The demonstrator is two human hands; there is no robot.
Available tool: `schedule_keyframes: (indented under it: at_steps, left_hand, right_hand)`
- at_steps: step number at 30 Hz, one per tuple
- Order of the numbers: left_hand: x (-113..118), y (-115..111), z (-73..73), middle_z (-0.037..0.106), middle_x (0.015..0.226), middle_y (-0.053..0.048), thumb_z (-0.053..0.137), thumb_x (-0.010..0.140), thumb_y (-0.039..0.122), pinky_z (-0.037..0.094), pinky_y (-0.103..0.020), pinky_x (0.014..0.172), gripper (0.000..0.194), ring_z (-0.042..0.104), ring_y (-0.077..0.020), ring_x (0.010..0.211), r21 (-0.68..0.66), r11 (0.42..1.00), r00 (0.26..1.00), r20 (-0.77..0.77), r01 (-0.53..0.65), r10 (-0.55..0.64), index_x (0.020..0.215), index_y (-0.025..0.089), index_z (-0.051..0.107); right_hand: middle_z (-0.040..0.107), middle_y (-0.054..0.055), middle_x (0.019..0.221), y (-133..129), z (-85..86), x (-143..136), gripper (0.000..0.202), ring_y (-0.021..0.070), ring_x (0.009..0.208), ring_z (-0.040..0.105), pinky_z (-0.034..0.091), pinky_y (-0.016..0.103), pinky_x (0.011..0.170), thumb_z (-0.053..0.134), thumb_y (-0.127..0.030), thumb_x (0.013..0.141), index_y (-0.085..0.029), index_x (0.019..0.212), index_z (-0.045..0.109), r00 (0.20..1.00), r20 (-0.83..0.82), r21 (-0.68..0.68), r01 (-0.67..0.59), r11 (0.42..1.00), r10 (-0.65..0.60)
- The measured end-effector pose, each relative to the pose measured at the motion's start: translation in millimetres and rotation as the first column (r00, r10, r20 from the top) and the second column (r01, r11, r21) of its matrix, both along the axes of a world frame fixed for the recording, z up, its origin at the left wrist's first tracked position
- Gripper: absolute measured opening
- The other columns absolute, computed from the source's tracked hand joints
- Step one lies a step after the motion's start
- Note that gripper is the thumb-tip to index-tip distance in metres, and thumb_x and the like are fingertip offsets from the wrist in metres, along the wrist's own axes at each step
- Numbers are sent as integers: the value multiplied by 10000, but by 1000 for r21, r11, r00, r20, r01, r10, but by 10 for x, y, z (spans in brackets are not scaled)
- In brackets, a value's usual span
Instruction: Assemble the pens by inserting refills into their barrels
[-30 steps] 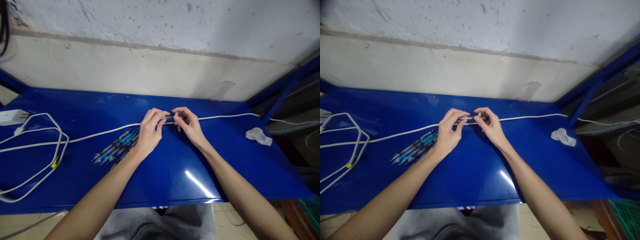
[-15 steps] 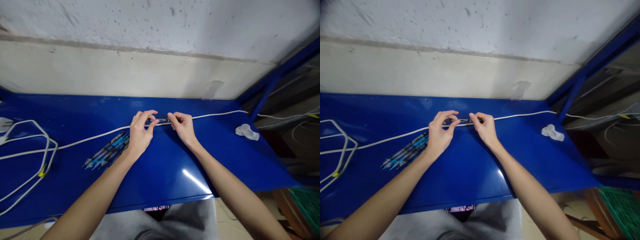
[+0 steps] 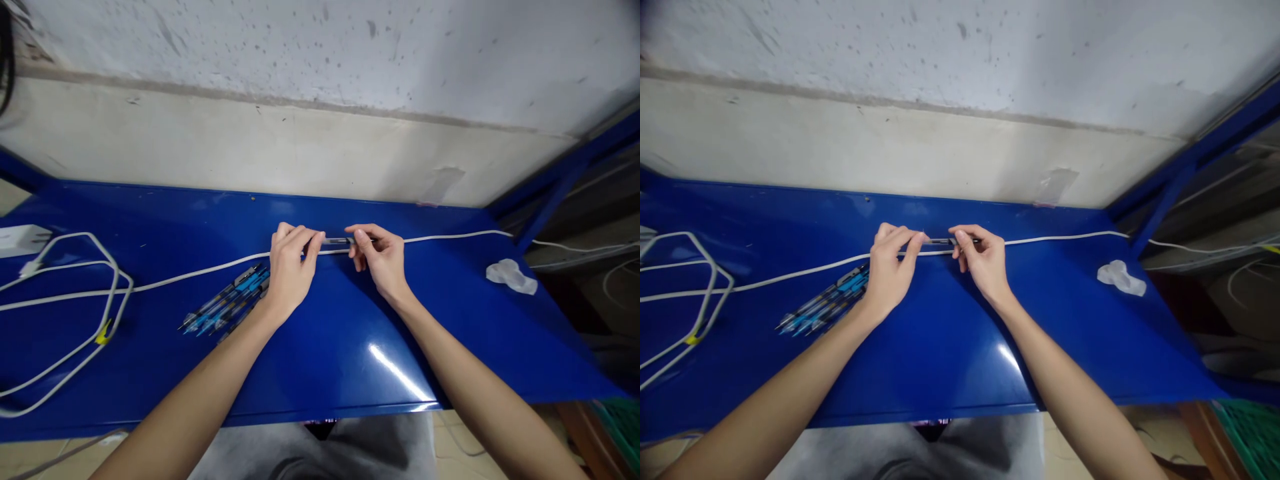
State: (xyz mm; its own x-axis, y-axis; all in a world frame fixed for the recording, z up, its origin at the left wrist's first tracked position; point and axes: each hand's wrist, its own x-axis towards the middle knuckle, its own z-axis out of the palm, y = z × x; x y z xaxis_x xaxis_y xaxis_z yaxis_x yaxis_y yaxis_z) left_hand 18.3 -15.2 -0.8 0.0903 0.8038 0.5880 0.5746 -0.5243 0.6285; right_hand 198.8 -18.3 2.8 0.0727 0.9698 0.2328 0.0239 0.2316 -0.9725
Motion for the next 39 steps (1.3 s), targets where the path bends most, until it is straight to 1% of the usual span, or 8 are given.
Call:
schedule_keyframes:
  at_steps: [4, 9, 14, 17, 19, 23, 34, 39]
  left_hand:
    - [8, -3, 8, 686, 797, -12, 591, 1020, 321, 406, -370, 865, 210, 493, -203, 879, 53, 999, 1000, -21, 11, -9, 882, 214, 707]
    - [27, -36, 19, 700, 826, -13, 602, 1014, 294, 399, -380, 886, 171, 508, -208, 922, 118, 991, 997, -53, 58, -52, 899, 217, 703]
    - [7, -17, -3, 713, 946, -35, 589, 1021, 302, 400, -374, 853, 154, 533, -210, 953, 143, 988, 993, -106, 62, -47, 1052, 207, 706]
    - [-14, 0, -15, 710, 925, -34, 592, 1020, 288, 401, -370, 837, 161, 544, -203, 934, 179, 982, 993, -115, 60, -40, 1066, 210, 724]
    - [-24, 5, -20, 715, 899, -28, 603, 1014, 279, 398, -371, 834, 150, 552, -200, 925, 211, 976, 994, -102, 55, -34, 1012, 215, 739]
    - [-29, 0, -23, 727, 865, -23, 632, 997, 279, 390, -382, 832, 135, 558, -208, 932, 219, 975, 994, -106, 41, -18, 963, 221, 750]
    - [-18, -33, -7, 743, 856, -23, 658, 981, 313, 403, -386, 838, 123, 567, -209, 919, 219, 974, 991, -131, 58, -29, 967, 226, 745]
    - [1, -55, 37, 740, 850, -24, 685, 956, 278, 405, -376, 812, 94, 583, -212, 908, 274, 960, 982, -189, 60, -7, 1002, 229, 750]
  right_hand:
    - [573, -39, 508, -8, 0, 16, 330, 57, 331, 393, 243, 223, 345, 673, -478, 943, -168, 859, 748, 1000, 28, -63, -9, 998, 11]
    - [321, -97, 460, 14, -40, 36, 326, 49, 351, 262, 159, 224, 364, 648, -493, 961, -185, 941, 753, 1000, -23, -85, 11, 996, -13]
    - [531, -56, 653, 37, -32, 61, 316, 86, 459, 452, 356, 221, 404, 639, -464, 973, -266, 1217, 660, 996, -88, -22, -23, 999, 21]
    - [613, -33, 803, 52, -18, 83, 354, 98, 548, 548, 460, 228, 463, 667, -471, 949, -283, 1243, 610, 987, -131, -11, -99, 995, 96]
    - [635, -27, 792, 64, -19, 101, 320, 89, 505, 547, 445, 227, 436, 683, -478, 936, -246, 1152, 643, 989, -97, -9, -112, 994, 111]
    - [674, -15, 691, 67, -27, 120, 286, 47, 346, 389, 250, 228, 337, 698, -478, 927, -199, 977, 665, 999, -19, -32, -41, 999, 41]
    - [297, -100, 524, 6, 36, 58, 350, 106, 400, 269, 209, 272, 412, 614, -436, 963, -296, 1283, 594, 997, 62, -63, 54, 997, -50]
    - [348, -61, 570, -33, 26, 75, 276, 112, 450, 265, 211, 285, 459, 517, -394, 1006, -255, 1166, 694, 969, 231, -4, 95, 995, -91]
